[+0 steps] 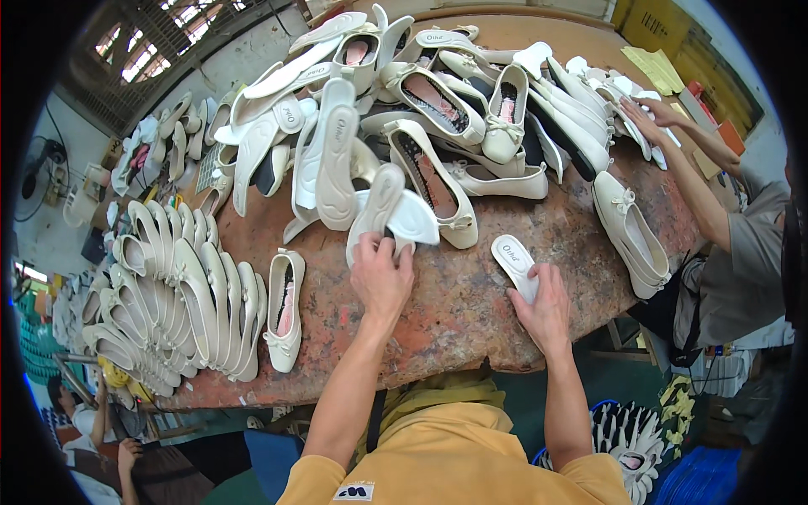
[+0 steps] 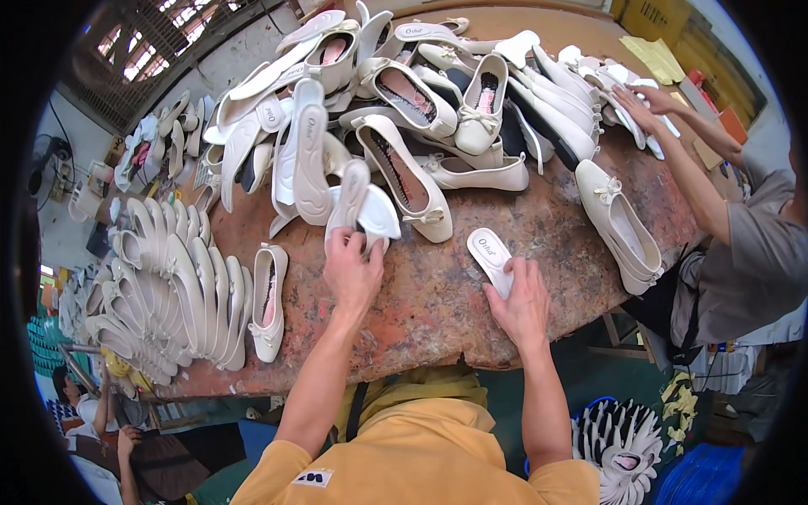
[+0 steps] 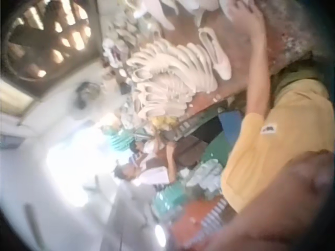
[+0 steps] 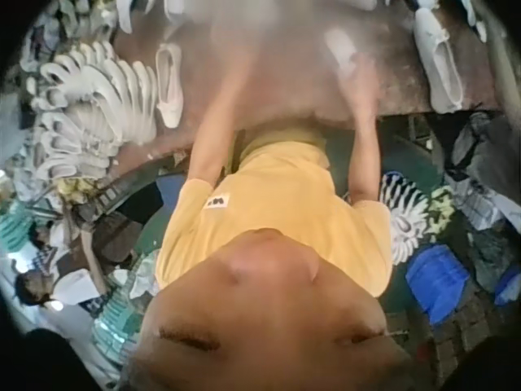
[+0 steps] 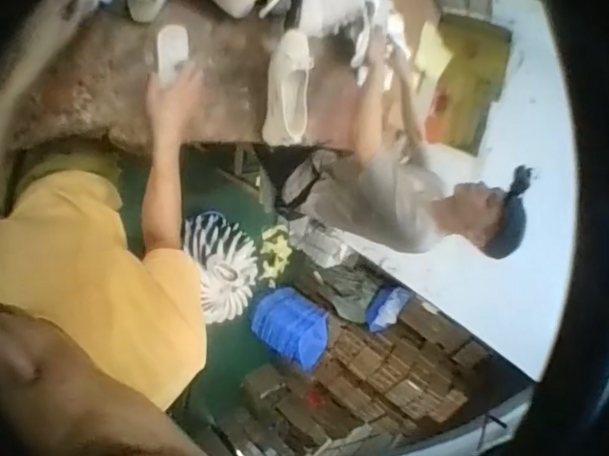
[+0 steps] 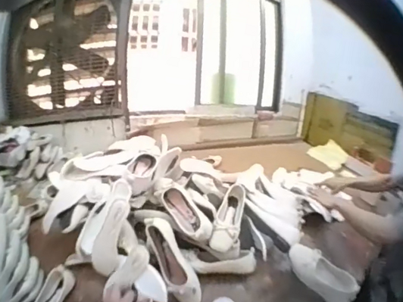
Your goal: The person inserts insoles into shoes by hand, pressing them flat inside each shoe and placing the finished shoes aside on the table.
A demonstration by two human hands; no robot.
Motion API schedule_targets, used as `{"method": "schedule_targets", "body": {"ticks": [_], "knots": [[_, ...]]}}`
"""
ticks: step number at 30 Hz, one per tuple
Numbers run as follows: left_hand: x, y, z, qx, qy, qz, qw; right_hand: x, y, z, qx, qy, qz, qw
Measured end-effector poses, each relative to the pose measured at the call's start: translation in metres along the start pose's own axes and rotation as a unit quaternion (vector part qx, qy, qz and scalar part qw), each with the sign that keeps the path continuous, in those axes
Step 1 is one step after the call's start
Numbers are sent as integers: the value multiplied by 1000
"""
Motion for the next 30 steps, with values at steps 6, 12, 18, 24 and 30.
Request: {"method": "schedule_targets", "body": {"ticks": [6,12,18,24,30], "knots": [[77,87,56,-16,17,-30,999,1,-2,-13,-115,-74,36,990],[155,87,111,-12,103,-6,995,32,-30,-4,-242,-58,53,967],[164,88,121,4,129,-18,991,92,-84,90,-486,-24,453,747],[141,78,137,167,97,99,976,1,-155,206,-398,172,323,841],[168,91,129,305,-9,176,936,-119,-127,202,-280,175,190,925]]}}
Point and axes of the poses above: each hand's wrist, its own x-axis away from the middle knuckle, its own y-axis out of the back of the hand, z = x × y, the point moved 7 cm from there along -x, towards the middle knuckle, and after that the axes turned 6 degrees about -x, right-handed, at the moved point
